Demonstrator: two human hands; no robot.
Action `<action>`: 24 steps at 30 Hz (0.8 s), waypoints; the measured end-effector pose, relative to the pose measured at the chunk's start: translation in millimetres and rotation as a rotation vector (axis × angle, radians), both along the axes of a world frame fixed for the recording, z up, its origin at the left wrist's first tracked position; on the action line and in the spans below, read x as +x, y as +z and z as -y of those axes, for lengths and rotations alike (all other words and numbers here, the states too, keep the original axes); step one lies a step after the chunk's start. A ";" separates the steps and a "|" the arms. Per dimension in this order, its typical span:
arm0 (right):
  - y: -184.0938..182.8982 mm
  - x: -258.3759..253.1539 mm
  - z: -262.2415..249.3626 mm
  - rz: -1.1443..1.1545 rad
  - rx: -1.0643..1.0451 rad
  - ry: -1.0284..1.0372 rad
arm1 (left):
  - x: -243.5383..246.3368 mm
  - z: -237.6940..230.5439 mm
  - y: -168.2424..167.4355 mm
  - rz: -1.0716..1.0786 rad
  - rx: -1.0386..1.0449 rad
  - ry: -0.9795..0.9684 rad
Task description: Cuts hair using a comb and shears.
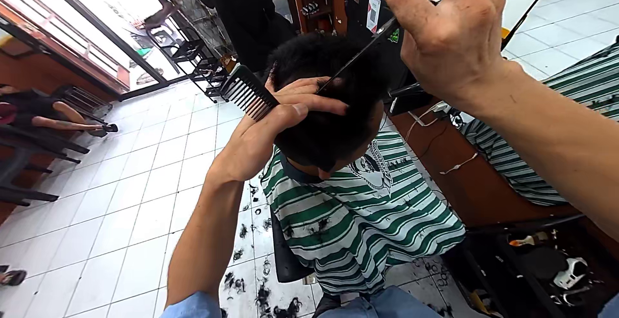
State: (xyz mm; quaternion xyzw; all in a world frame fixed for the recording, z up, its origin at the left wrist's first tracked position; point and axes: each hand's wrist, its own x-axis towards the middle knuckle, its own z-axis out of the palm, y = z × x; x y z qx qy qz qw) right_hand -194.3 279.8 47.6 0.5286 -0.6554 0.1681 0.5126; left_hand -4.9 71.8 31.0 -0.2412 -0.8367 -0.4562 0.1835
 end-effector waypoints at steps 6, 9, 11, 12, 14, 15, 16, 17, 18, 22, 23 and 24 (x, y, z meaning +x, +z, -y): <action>-4.9 -9.5 -6.4 0.017 -0.041 -0.035 | 0.2 0.1 0.0 0.015 0.017 0.001; -5.6 -8.2 -6.9 0.051 -0.031 -0.061 | -1.5 1.2 -0.2 -0.003 -0.002 -0.009; -6.0 -3.2 -3.4 0.051 -0.032 -0.049 | -1.1 1.3 -0.5 0.007 0.005 -0.004; -6.2 -0.8 -1.3 0.043 -0.036 -0.044 | -1.0 1.3 -0.8 0.012 0.011 -0.003; -6.8 1.9 1.9 0.012 -0.049 -0.031 | -0.9 1.3 -1.2 0.006 0.007 0.002; -6.9 2.9 2.5 0.002 -0.053 -0.028 | -0.5 1.3 -1.1 0.002 0.006 0.003; -7.1 3.5 2.4 -0.001 -0.060 -0.033 | -0.1 1.5 -0.7 0.002 -0.001 0.009; -7.4 3.6 1.1 0.008 -0.064 -0.042 | 0.2 1.8 -0.3 0.005 -0.008 0.011; -7.7 4.3 -2.0 0.039 -0.060 -0.055 | 0.3 2.2 -0.6 0.006 -0.012 0.013; -7.8 22.6 -33.5 0.324 -0.011 -0.126 | 1.5 6.1 0.9 0.021 -0.024 -0.011; -7.8 30.9 -45.6 0.435 -0.005 -0.107 | 2.5 6.9 5.8 0.006 -0.027 -0.024; -8.7 37.9 -59.0 0.553 -0.005 -0.062 | 3.2 7.2 14.1 -0.028 -0.028 -0.050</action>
